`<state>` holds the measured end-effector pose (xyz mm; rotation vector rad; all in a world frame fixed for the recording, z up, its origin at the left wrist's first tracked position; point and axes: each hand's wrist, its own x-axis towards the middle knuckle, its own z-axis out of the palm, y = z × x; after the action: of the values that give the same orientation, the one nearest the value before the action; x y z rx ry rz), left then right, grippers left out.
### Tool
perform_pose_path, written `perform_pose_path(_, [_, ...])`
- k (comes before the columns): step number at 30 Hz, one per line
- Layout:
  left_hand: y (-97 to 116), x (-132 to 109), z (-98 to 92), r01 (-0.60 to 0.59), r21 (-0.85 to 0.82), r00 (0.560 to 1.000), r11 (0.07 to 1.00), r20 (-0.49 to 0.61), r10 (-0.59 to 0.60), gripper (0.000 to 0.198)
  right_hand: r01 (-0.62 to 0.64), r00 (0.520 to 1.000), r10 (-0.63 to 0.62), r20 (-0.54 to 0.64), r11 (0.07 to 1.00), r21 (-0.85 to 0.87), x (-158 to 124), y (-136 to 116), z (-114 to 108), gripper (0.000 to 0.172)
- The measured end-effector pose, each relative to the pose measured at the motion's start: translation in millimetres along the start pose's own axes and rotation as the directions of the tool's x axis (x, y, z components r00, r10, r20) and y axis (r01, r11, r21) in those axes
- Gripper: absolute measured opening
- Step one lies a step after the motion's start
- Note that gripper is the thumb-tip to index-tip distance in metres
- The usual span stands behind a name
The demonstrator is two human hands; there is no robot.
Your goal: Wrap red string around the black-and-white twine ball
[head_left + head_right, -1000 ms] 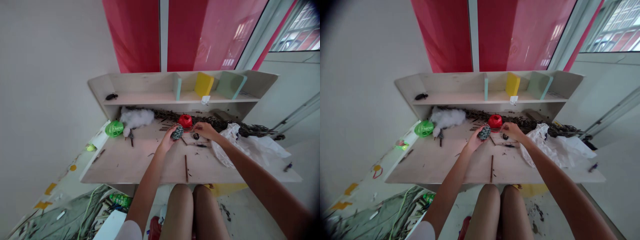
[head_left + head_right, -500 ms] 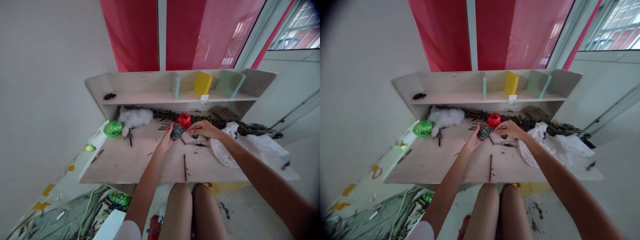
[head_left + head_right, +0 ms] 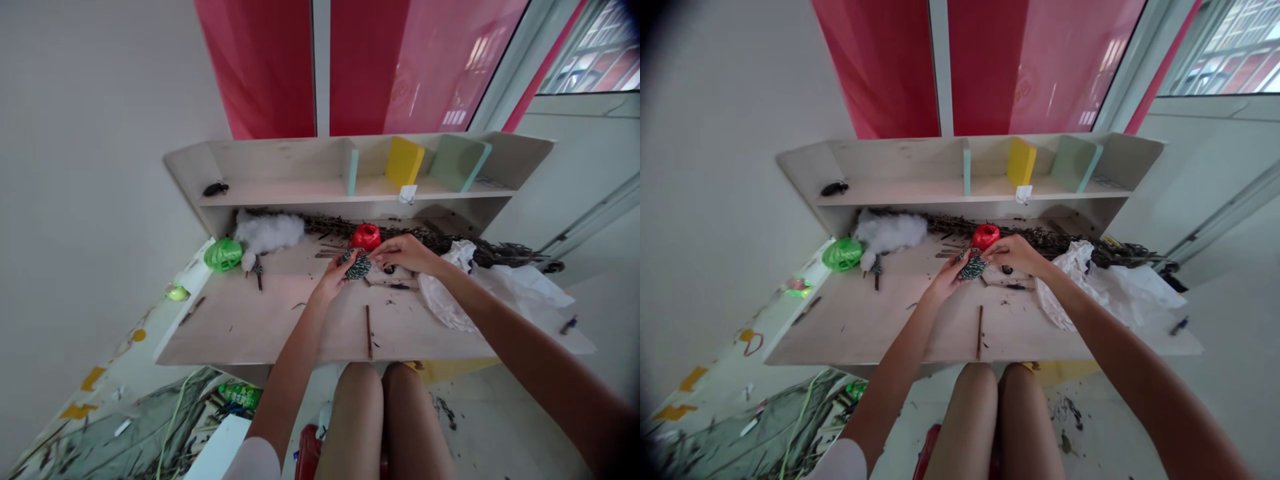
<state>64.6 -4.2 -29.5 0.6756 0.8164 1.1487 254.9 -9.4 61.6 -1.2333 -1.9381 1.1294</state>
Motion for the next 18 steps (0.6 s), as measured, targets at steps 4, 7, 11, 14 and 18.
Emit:
perform_pose_path(4, [1.0,-1.3,1.2,0.011,0.004,1.0,1.0,0.002,-0.011,0.038,0.018,1.0,-0.019,-0.012,0.999,-0.048,-0.3,-3.5,2.7,0.018])
perform_pose_path(7, [2.3,-2.9,1.8,0.036,-0.008,0.999,0.999,0.028,-0.036,0.038,0.026,0.999,-0.027,-0.018,0.999,-0.046,0.5,-3.5,4.4,0.018])
perform_pose_path(11, [1.7,-3.3,1.6,0.052,-0.022,0.998,0.998,0.04,-0.051,0.037,0.035,0.999,-0.037,-0.036,0.998,-0.053,1.5,-0.9,5.5,0.02])
perform_pose_path(14, [1.1,-3.4,2.2,0.061,-0.004,0.998,0.998,0.024,-0.061,0.039,0.049,0.998,-0.052,-0.047,0.996,-0.07,1.2,0.2,4.7,0.022])
perform_pose_path(18, [2.7,-4.8,3.1,0.065,0.006,0.997,0.998,0.038,-0.065,0.036,0.048,0.997,-0.053,-0.059,0.995,-0.086,0.4,0.2,2.2,0.024])
